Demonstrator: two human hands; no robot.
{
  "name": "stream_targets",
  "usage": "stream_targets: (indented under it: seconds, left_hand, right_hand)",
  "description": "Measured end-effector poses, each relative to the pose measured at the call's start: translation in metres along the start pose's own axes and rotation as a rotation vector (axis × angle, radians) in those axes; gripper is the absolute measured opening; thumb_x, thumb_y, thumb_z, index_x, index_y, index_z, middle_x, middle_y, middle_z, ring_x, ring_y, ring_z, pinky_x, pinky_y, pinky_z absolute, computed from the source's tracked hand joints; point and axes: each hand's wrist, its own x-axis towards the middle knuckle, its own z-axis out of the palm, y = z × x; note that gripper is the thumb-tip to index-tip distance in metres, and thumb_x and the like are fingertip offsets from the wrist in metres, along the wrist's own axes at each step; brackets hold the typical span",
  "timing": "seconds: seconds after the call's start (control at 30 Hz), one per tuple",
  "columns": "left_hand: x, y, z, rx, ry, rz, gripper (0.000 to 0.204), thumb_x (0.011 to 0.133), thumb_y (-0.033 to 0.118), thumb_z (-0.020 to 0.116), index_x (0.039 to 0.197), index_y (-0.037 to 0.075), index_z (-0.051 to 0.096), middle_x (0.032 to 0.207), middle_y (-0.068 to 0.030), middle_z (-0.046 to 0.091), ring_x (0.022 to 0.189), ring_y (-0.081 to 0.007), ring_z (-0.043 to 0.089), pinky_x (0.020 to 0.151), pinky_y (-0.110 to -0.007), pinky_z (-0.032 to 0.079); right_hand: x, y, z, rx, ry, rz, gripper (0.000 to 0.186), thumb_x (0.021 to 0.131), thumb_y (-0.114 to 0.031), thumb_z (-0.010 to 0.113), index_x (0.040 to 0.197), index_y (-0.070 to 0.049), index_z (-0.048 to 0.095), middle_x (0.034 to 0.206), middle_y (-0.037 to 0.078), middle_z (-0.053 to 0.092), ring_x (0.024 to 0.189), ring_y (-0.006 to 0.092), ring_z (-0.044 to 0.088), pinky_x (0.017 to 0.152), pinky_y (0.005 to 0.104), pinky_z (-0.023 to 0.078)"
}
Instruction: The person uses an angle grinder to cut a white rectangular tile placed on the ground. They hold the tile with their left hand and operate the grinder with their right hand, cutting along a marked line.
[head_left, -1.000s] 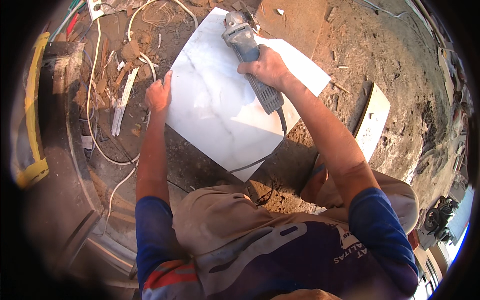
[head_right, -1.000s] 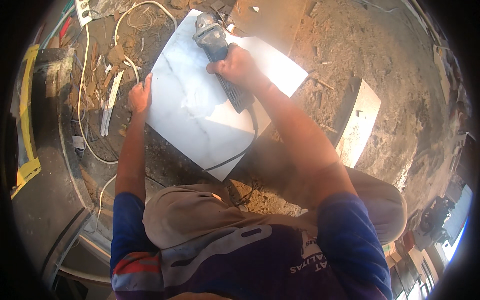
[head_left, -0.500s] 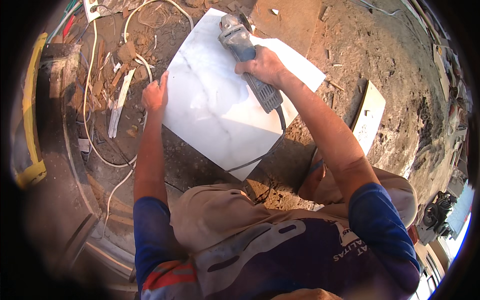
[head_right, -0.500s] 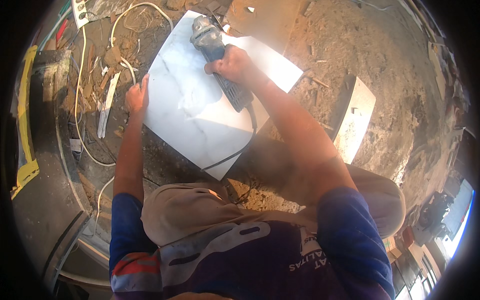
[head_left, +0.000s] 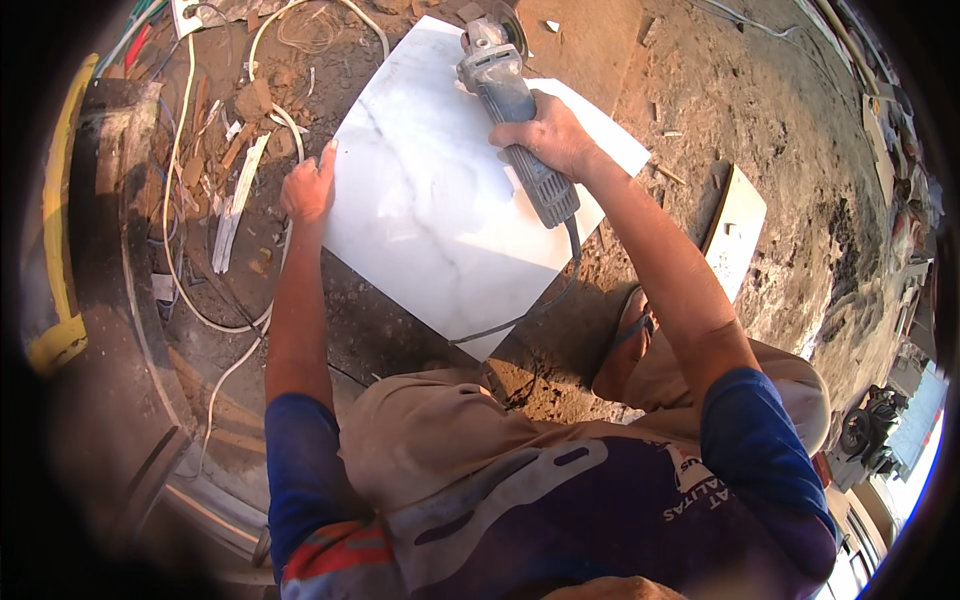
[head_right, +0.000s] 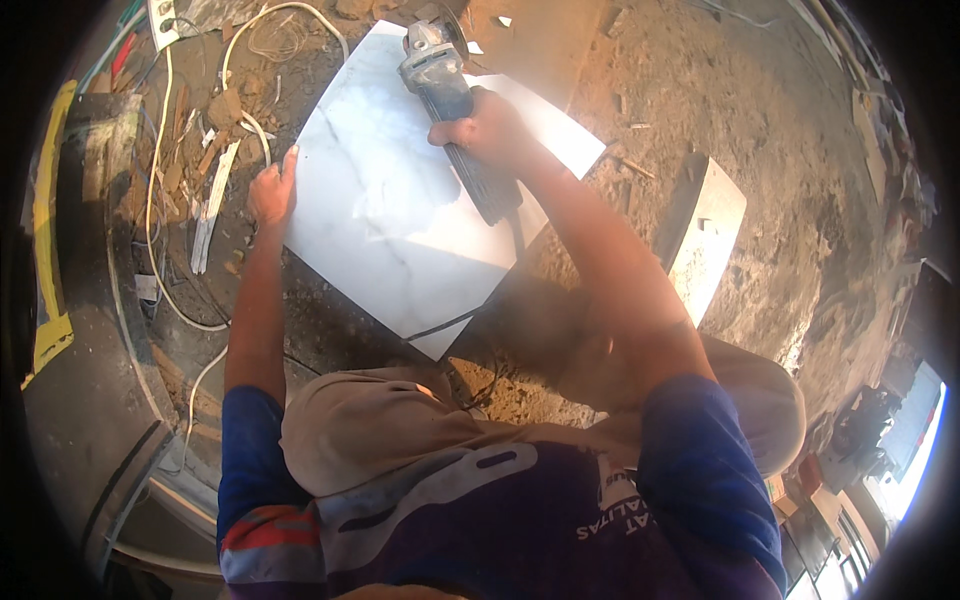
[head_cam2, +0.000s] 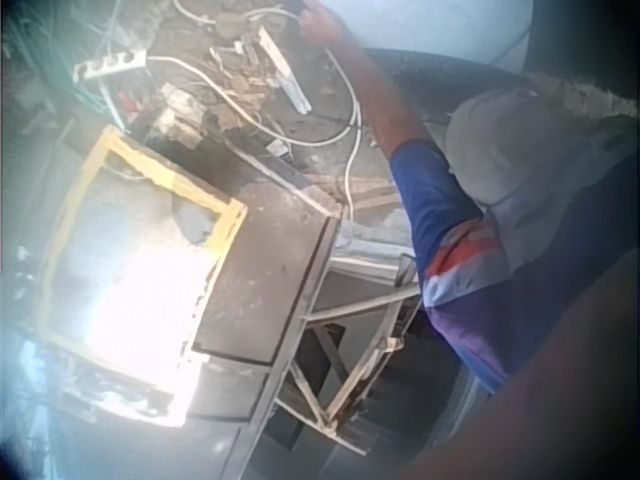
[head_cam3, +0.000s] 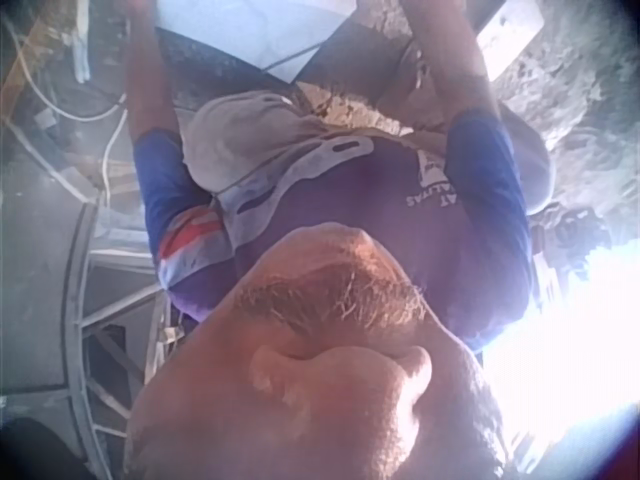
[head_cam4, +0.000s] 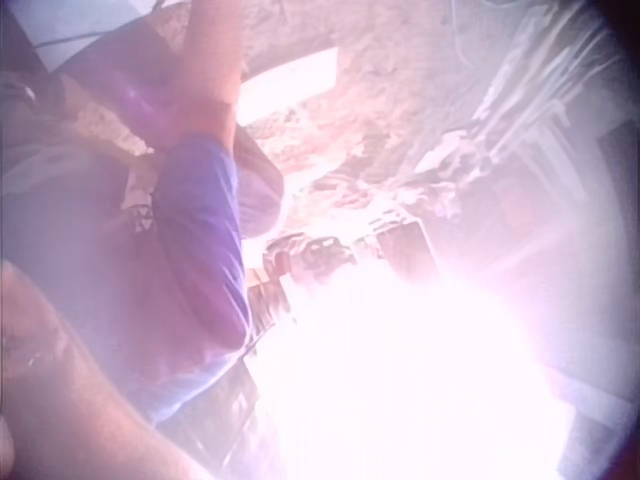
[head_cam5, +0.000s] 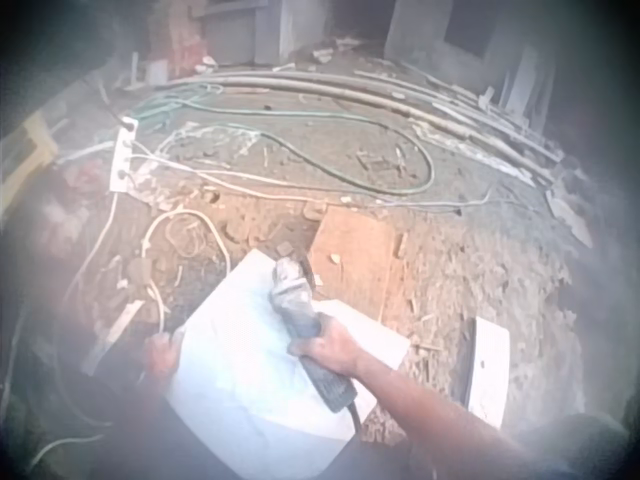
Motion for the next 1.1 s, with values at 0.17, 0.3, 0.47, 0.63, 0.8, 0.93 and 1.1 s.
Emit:
stream_targets:
  seconds: [0.17,0.3,0.47,0.63,0.8,0.93,1.1]
  left_hand:
    - [0.042,0.034,-0.016,-0.186,-0.052,-0.043,0.08,0.087,0.075,0.048,0.095,0.0,0.074,0.102,-0.0276,0.069,0.098,-0.0437,0.065,0.087,-0.051,0.048]
    - [0.078,0.091,-0.042,-0.361,-0.122,-0.018,0.079,0.085,0.075,0.051,0.086,-0.001,0.071,0.096,-0.0269,0.068,0.091,-0.0402,0.065,0.083,-0.049,0.048]
    - [0.064,0.096,-0.046,-0.264,-0.012,0.074,0.076,0.081,0.074,0.06,0.075,-0.002,0.065,0.085,-0.0252,0.067,0.081,-0.0382,0.066,0.075,-0.049,0.049]
    - [0.035,0.06,-0.077,-0.347,0.196,0.145,0.074,0.078,0.063,0.073,0.059,-0.004,0.049,0.06,-0.0199,0.055,0.056,-0.0302,0.047,0.059,-0.046,0.043]
    - [-0.028,0.058,-0.17,-0.585,0.445,0.134,0.071,0.075,0.048,0.083,0.055,-0.003,0.039,0.052,-0.0071,0.029,0.053,-0.0182,0.029,0.051,-0.04,0.032]
    - [-0.064,0.054,-0.201,-0.455,0.588,0.171,0.069,0.073,0.047,0.085,0.055,-0.002,0.041,0.052,-0.0072,0.028,0.053,-0.0181,0.027,0.05,-0.04,0.031]
    - [-0.104,0.054,-0.224,-0.526,0.67,0.217,0.065,0.072,0.046,0.087,0.056,0.0,0.044,0.051,-0.0076,0.03,0.051,-0.0196,0.028,0.048,-0.039,0.031]
  right_hand:
    - [-0.028,0.004,-0.001,0.218,0.103,-0.015,0.072,0.069,-0.03,0.077,0.122,0.011,0.052,0.09,0.018,0.064,0.075,0.0226,0.068,0.069,0.0354,0.057]
    - [-0.082,-0.016,-0.017,0.616,0.055,0.023,0.069,0.072,-0.025,0.072,0.128,0.008,0.047,0.096,0.016,0.061,0.074,0.0227,0.067,0.065,0.0369,0.059]
    - [-0.097,0.002,-0.049,0.913,0.017,0.213,0.062,0.078,-0.028,0.07,0.126,0.005,0.049,0.098,0.015,0.061,0.076,0.0204,0.065,0.057,0.032,0.059]
    - [-0.11,-0.005,-0.038,1.093,0.142,0.114,0.062,0.079,-0.026,0.071,0.127,0.006,0.047,0.098,0.013,0.059,0.075,0.019,0.064,0.054,0.0319,0.059]
    - [-0.134,-0.035,-0.031,1.249,0.073,-0.112,0.066,0.082,-0.03,0.067,0.13,0.008,0.043,0.097,0.015,0.058,0.074,0.0189,0.061,0.054,0.0299,0.056]
    - [-0.163,-0.072,-0.036,1.32,-0.046,-0.155,0.062,0.09,-0.034,0.062,0.128,0.011,0.042,0.095,0.016,0.058,0.072,0.0197,0.061,0.051,0.0299,0.055]
    - [-0.209,-0.104,-0.035,1.227,-0.07,-0.1,0.064,0.088,-0.034,0.063,0.126,0.013,0.043,0.092,0.017,0.058,0.067,0.0196,0.061,0.048,0.0313,0.055]
